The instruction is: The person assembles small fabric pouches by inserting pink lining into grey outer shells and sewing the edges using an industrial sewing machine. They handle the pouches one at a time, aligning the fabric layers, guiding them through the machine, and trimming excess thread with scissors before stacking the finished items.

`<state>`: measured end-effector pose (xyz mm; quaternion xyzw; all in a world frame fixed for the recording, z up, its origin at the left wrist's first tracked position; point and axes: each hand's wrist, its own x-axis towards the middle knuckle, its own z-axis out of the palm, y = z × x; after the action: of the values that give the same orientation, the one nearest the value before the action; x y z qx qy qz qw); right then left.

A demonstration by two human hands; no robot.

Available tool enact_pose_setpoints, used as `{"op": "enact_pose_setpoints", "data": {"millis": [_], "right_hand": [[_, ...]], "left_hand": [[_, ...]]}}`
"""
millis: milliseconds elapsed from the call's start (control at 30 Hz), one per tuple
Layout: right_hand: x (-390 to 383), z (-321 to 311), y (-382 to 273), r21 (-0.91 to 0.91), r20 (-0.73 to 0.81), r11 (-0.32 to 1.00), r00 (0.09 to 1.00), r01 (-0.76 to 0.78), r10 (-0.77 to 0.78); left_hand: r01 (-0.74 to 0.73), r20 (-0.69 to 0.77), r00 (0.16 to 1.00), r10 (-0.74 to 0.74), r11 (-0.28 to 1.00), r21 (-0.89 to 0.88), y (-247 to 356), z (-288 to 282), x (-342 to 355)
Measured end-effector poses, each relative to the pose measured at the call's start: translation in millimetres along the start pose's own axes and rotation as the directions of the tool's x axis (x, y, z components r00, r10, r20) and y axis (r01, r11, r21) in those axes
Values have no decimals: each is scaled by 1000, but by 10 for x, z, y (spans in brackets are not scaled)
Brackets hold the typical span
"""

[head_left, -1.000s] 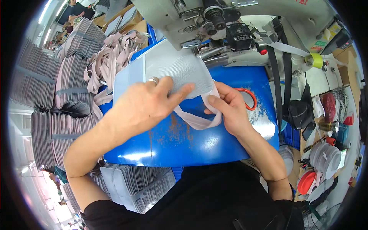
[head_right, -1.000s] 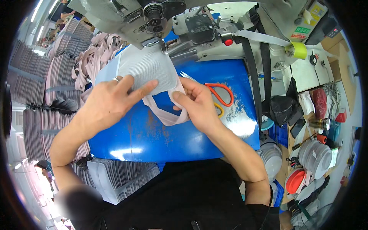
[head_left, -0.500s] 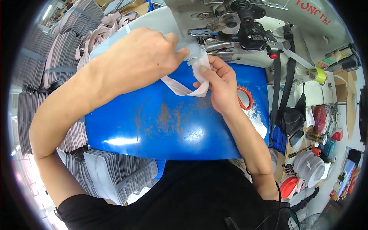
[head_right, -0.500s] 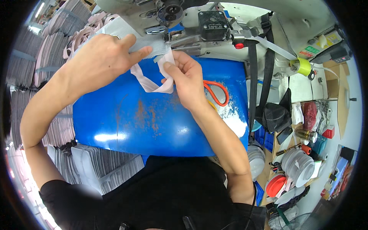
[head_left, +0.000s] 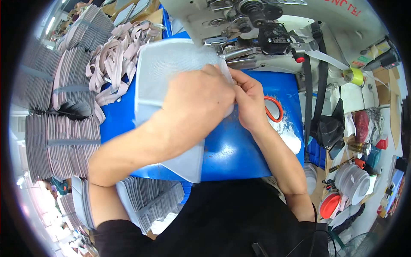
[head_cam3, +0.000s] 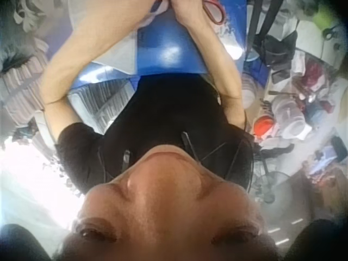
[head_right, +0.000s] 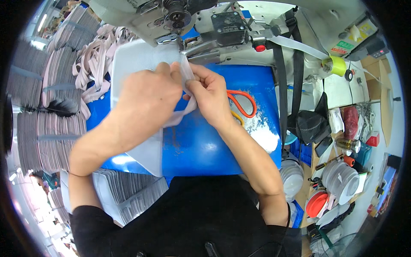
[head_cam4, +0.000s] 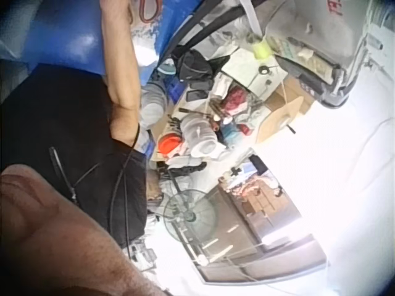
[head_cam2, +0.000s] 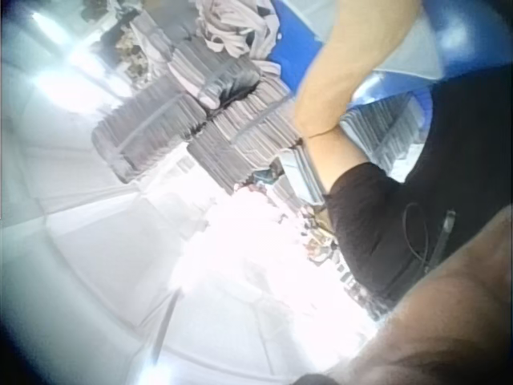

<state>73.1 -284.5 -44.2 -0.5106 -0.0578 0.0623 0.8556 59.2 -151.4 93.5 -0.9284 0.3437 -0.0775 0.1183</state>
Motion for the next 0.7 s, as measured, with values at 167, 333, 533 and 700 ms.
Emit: {"op": "enact_pose_setpoints", "data": {"millis": [167, 333, 533, 700], "right_hand": [[-37, -54, 109, -44, -12, 998, 999, 48, -49], [-153, -260, 187, -404, 35, 898, 983, 177, -179], [-543, -109, 62, -90, -16, 994, 998, -68, 67], [-987, 0, -43, -120, -67, 991, 996, -58, 51]], "left_hand": [[191, -11, 981, -196, 964, -183, 141, 210, 181], [246, -199, 902, -382, 836, -490, 213, 445, 7], [15, -397, 880, -262, 849, -528, 703, 512, -1034], [42, -337, 930, -148, 952, -302, 658, 738, -1557]]}}
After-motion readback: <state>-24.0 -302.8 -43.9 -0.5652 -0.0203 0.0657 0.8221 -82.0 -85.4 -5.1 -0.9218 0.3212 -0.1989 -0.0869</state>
